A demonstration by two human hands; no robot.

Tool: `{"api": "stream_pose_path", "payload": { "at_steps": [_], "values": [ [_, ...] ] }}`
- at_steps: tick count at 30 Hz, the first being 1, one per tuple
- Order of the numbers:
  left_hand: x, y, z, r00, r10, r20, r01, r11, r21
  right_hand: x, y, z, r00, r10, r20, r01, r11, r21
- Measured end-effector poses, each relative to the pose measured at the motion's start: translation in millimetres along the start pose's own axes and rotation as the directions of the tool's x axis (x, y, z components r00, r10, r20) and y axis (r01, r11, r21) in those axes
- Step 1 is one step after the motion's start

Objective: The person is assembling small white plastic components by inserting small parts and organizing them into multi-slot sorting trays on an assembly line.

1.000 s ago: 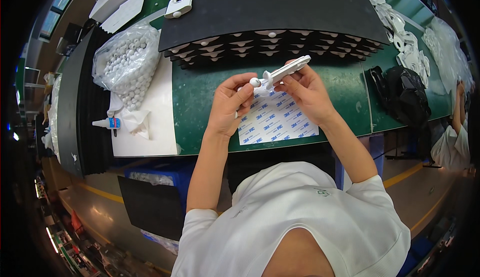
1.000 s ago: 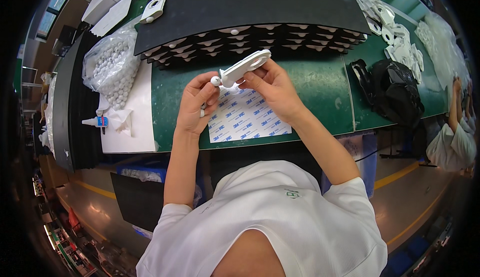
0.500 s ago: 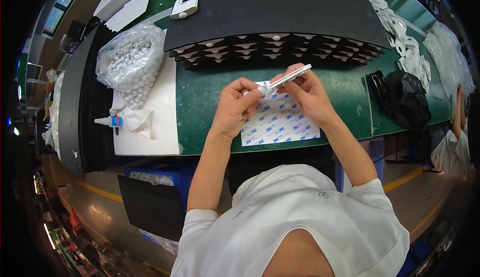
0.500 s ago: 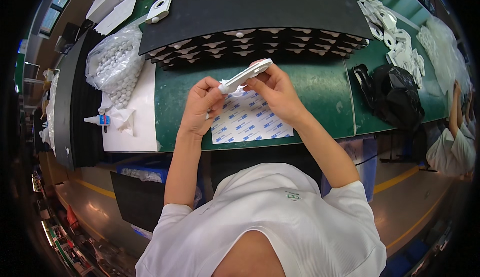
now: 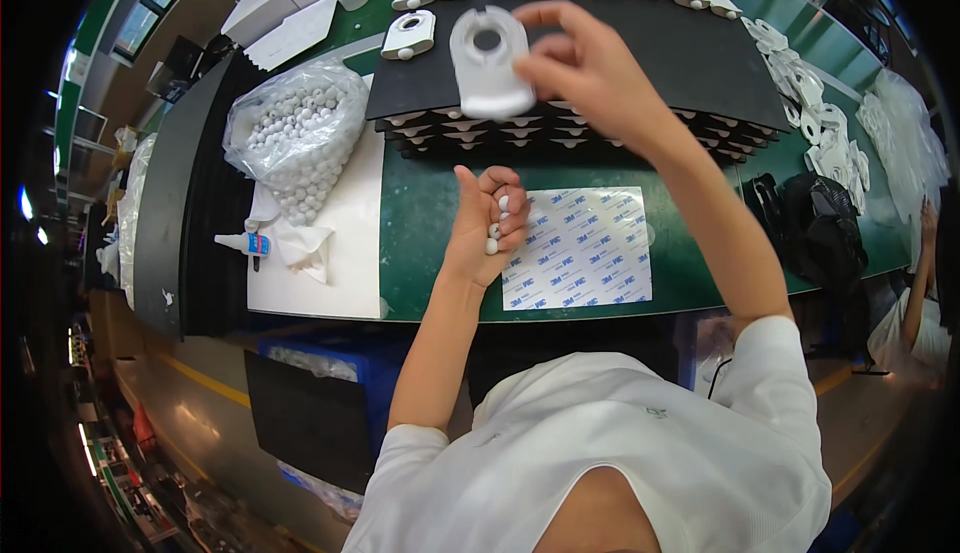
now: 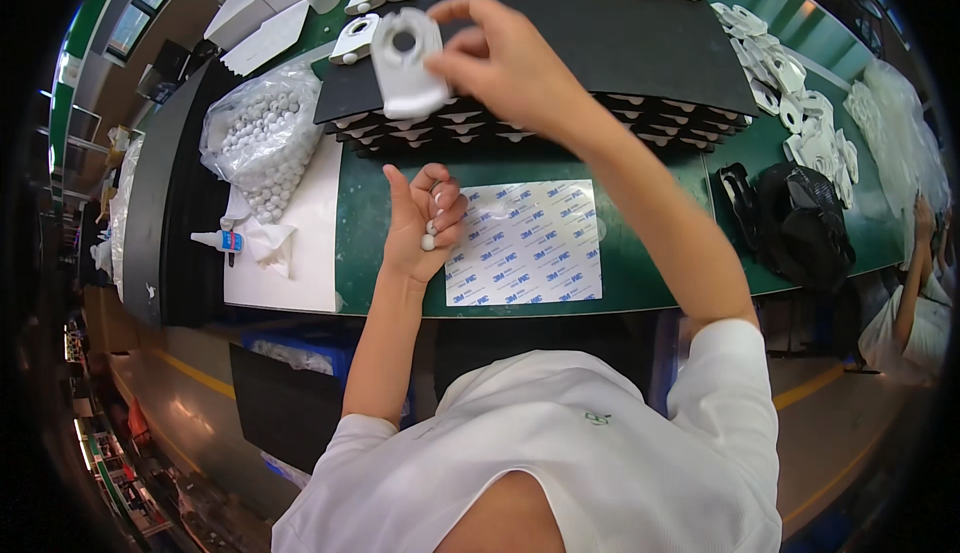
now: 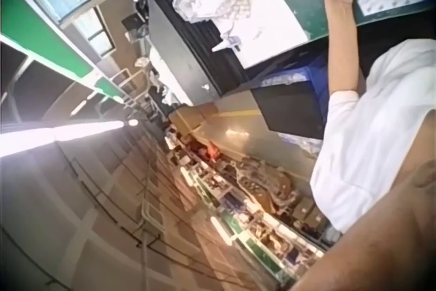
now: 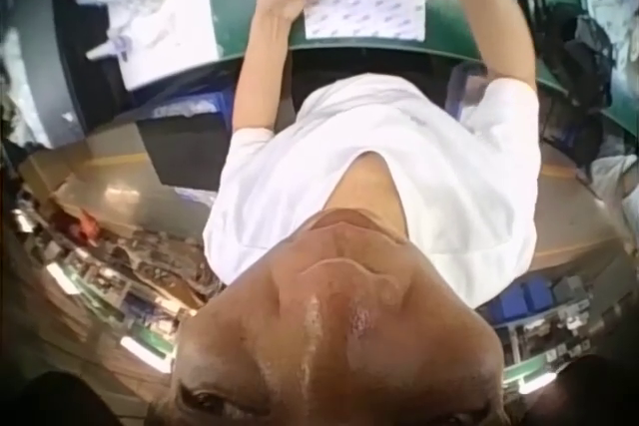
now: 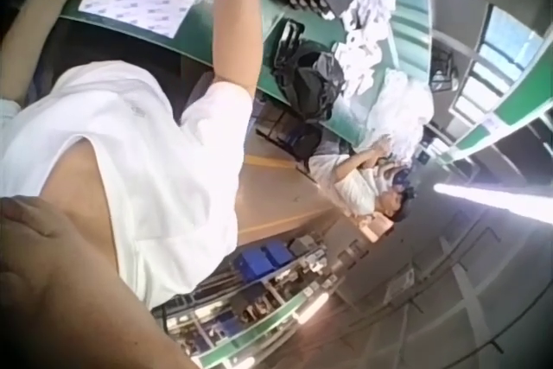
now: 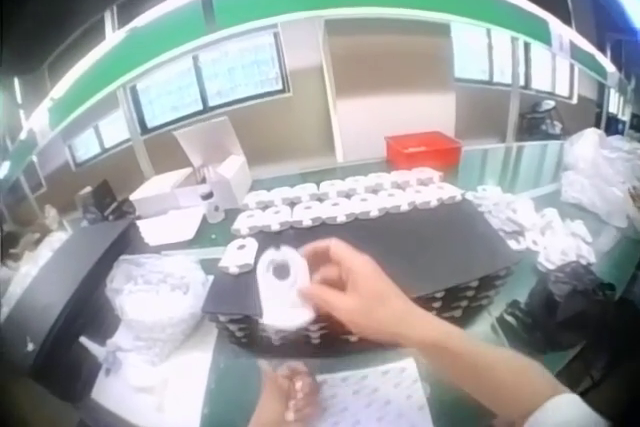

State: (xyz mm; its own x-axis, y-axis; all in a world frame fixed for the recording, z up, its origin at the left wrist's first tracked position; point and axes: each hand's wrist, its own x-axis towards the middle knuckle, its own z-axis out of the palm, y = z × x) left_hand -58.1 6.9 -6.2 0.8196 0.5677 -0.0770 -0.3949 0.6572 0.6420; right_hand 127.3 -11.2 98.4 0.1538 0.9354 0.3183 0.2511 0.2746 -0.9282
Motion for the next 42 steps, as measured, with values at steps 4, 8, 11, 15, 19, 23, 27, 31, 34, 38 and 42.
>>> {"api": "stream_pose_path", "payload": {
  "at_steps": [4, 8, 11, 15, 19, 23, 27, 31, 34, 38, 42],
  "values": [
    [-1, 2, -1, 0.999, -0.045, 0.001, 0.045, 0.983, -0.176, 67, 23, -9, 0.98, 0.164, -0.116, -0.182, 0.969, -0.168],
    [1, 3, 2, 0.996, -0.091, 0.005, 0.09, 0.969, -0.231, 102, 44, -9, 0.968, 0.237, -0.089, -0.249, 0.952, -0.179],
    [1, 3, 4, 0.993, -0.116, 0.007, 0.114, 0.966, -0.232, 105, 49, -11, 0.955, 0.261, -0.14, -0.28, 0.95, -0.14],
    [1, 1, -5, 0.991, -0.094, 0.09, 0.114, 0.96, -0.256, 78, 34, -38, 0.998, -0.012, -0.068, -0.018, 0.909, -0.417],
    [-2, 3, 2, 0.996, -0.081, -0.048, 0.07, 0.976, -0.204, 24, 13, -122, 0.964, -0.222, -0.144, 0.074, 0.747, -0.661],
    [1, 1, 7, 0.995, -0.095, -0.004, 0.093, 0.984, -0.154, -38, 36, -270, 0.907, -0.173, -0.383, -0.23, 0.559, -0.796],
    [-1, -2, 0, 0.996, -0.088, -0.015, 0.085, 0.988, -0.127, -105, 96, -373, 0.872, 0.143, -0.469, -0.461, -0.088, -0.883],
    [0, -4, -4, 0.995, -0.104, 0.01, 0.104, 0.989, -0.101, -166, 154, -413, 0.904, 0.296, -0.31, -0.337, 0.043, -0.941],
    [0, -5, -7, 0.99, -0.137, -0.015, 0.135, 0.984, -0.112, -177, 156, -404, 0.909, 0.23, -0.347, -0.399, 0.245, -0.884],
    [-4, -2, -7, 0.995, -0.096, 0.004, 0.096, 0.99, -0.107, -160, 102, -354, 0.713, 0.482, -0.51, -0.663, 0.226, -0.714],
    [-3, -1, -9, 0.997, -0.077, 0.021, 0.079, 0.989, -0.125, -175, 87, -347, 0.772, 0.34, -0.537, -0.597, 0.099, -0.796]
  ]
}}
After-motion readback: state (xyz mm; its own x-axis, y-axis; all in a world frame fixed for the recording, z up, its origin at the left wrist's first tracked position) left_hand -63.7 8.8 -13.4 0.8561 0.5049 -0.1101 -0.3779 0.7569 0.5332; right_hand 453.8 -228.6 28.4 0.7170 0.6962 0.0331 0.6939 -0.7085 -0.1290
